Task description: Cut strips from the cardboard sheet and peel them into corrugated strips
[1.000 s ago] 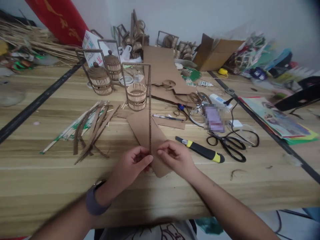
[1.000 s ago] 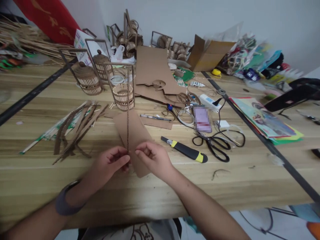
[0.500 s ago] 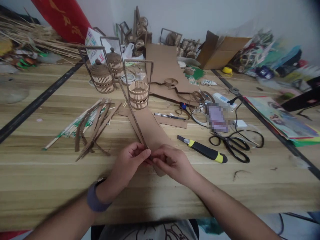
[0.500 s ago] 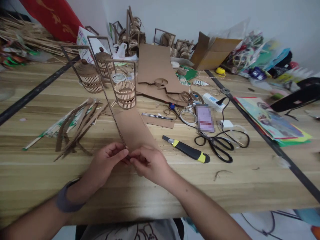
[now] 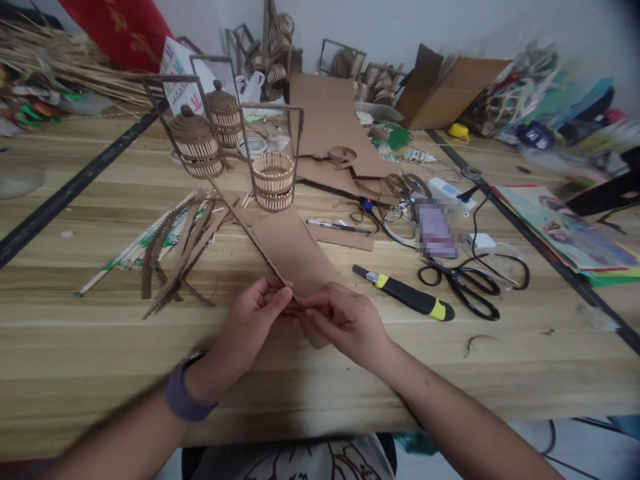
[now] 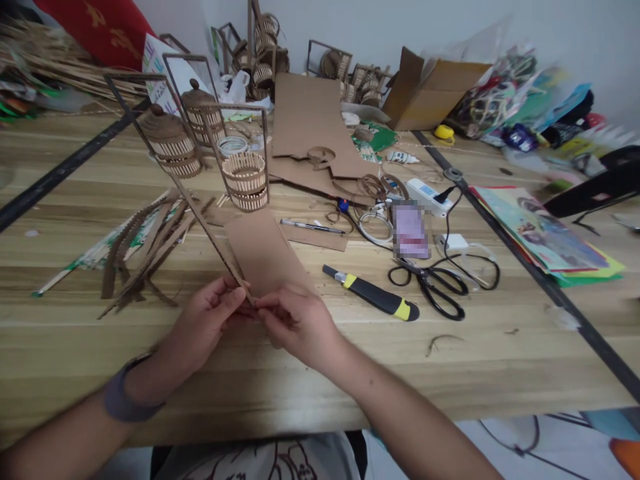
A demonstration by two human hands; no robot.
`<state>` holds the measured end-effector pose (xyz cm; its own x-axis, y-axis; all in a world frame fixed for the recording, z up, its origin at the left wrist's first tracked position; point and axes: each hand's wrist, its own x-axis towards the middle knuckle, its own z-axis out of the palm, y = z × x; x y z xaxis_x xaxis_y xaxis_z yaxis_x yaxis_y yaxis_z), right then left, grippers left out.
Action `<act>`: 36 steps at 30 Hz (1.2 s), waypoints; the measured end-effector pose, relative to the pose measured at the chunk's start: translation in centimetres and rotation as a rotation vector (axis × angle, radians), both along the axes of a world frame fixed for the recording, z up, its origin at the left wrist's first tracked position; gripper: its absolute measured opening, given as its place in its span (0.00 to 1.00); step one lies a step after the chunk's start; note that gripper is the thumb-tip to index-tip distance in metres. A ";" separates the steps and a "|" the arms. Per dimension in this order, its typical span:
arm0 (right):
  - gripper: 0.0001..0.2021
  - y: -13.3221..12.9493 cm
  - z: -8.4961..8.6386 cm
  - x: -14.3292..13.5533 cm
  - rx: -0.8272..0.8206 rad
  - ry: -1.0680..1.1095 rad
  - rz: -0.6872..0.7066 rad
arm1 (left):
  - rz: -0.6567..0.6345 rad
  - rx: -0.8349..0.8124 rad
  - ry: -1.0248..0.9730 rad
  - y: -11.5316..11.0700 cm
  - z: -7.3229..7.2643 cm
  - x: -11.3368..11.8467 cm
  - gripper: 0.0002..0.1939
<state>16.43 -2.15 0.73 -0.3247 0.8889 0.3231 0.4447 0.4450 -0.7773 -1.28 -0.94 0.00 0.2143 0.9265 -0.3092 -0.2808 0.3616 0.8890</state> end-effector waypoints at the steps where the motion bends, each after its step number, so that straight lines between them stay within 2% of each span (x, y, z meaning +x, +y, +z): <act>1: 0.07 -0.1 0.0 0.0 0.011 -0.013 -0.001 | 0.001 0.004 0.009 0.0 0.0 0.0 0.20; 23: 0.07 -0.3 -0.1 0.0 0.416 -0.321 -0.012 | -0.027 0.041 0.128 -0.6 0.1 -0.2 0.20; 36: 0.06 -0.1 -0.1 0.0 0.389 -0.259 0.033 | -0.044 0.036 0.123 -0.6 0.2 -0.3 0.21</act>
